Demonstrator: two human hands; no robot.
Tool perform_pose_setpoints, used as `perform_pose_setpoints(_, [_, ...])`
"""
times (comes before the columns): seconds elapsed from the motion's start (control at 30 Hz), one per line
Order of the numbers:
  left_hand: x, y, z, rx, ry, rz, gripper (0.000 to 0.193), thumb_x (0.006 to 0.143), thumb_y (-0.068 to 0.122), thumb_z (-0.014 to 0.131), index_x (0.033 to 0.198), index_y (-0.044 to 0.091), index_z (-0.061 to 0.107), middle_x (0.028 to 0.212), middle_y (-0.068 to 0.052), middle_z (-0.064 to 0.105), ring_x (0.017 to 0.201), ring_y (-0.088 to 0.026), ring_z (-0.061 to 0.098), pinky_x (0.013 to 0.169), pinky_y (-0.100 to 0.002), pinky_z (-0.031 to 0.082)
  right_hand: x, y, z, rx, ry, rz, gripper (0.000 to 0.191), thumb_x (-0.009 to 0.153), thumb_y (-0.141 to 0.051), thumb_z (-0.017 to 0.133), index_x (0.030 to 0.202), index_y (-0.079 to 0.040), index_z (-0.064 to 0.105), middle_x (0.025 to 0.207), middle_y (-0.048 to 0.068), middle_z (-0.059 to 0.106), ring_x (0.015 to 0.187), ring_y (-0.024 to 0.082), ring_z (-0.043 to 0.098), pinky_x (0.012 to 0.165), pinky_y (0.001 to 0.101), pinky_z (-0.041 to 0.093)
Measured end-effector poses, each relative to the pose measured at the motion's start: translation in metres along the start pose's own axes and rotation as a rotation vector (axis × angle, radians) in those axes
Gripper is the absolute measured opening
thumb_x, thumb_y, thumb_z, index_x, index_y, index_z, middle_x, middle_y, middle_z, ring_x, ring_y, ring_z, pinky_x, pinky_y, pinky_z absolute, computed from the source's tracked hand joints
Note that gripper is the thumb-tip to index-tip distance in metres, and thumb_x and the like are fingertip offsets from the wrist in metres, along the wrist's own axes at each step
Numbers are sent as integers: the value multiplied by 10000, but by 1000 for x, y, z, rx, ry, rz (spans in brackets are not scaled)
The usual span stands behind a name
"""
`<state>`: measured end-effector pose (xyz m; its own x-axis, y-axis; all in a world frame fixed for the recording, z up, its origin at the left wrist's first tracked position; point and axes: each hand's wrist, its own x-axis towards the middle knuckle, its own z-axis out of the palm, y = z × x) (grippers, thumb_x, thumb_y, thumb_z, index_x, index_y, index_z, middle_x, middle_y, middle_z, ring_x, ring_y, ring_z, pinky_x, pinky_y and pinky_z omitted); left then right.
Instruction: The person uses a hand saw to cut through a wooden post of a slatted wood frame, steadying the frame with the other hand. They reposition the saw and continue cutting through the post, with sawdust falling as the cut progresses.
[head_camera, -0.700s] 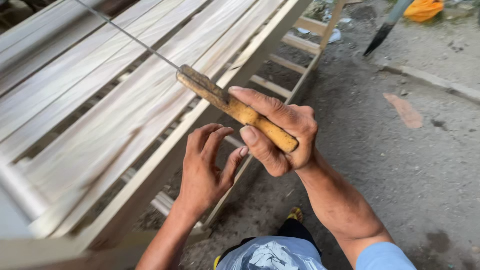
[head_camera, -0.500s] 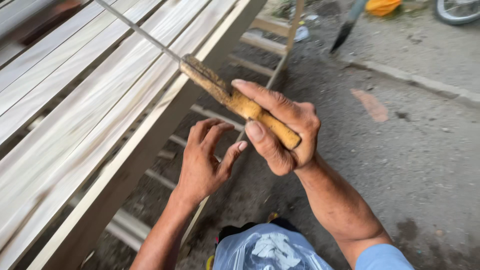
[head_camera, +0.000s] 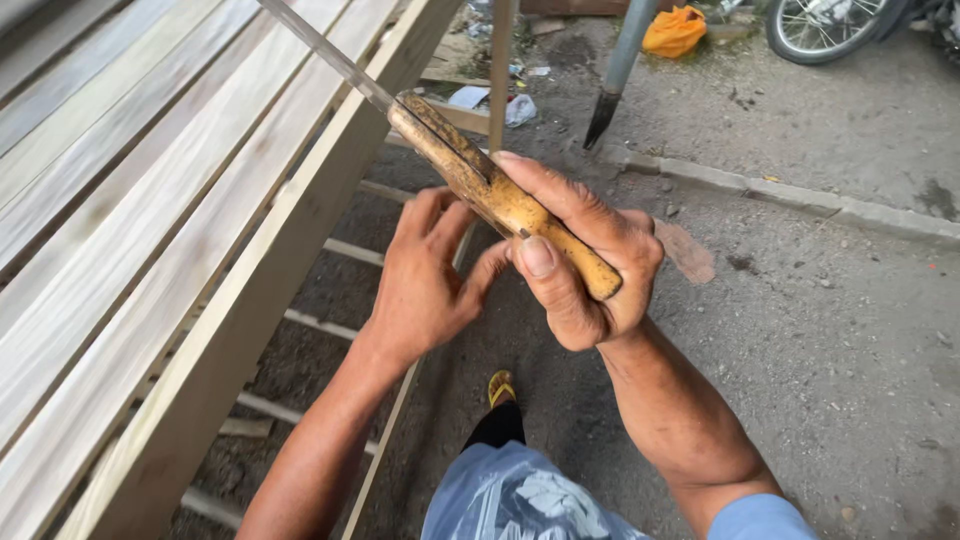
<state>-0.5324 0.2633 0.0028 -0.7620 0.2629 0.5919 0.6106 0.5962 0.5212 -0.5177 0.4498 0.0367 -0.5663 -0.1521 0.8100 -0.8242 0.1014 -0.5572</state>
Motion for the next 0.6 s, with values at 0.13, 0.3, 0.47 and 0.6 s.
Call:
perform_pose_setpoints(0.13, [108, -63, 47, -8, 16, 16, 465, 887, 243, 797, 1271, 33, 639, 1251, -204, 613, 1136, -403, 586, 956, -485, 499, 57, 87, -29, -76, 11, -1, 402, 1107, -207, 580, 1410, 56, 597, 859, 72, 735, 716, 85, 704, 709, 213, 576])
perform_pose_setpoints(0.3, [230, -128, 101, 3, -12, -3, 457, 913, 198, 757, 1318, 33, 623, 1294, -210, 602, 1197, -415, 580, 994, -491, 499, 116, 187, -71, -61, 68, 90, 429, 1049, -178, 583, 1404, 62, 609, 842, 59, 723, 645, 64, 681, 613, 193, 544])
perform_pose_setpoints(0.47, [334, -188, 166, 76, -37, -26, 460, 882, 205, 763, 1273, 3, 626, 1256, -198, 603, 1166, -392, 600, 976, -477, 502, 150, 306, -107, 27, 113, 51, 430, 1059, -150, 586, 1399, 112, 567, 866, 97, 708, 663, 87, 666, 618, 212, 551])
perform_pose_setpoints(0.6, [403, -238, 219, 125, 12, -121, 366, 905, 262, 778, 1171, 28, 687, 1208, -185, 639, 1147, -383, 610, 959, -485, 503, 185, 404, -140, 93, 123, 57, 422, 1074, -135, 576, 1411, 119, 567, 828, 97, 696, 654, 95, 650, 619, 214, 554])
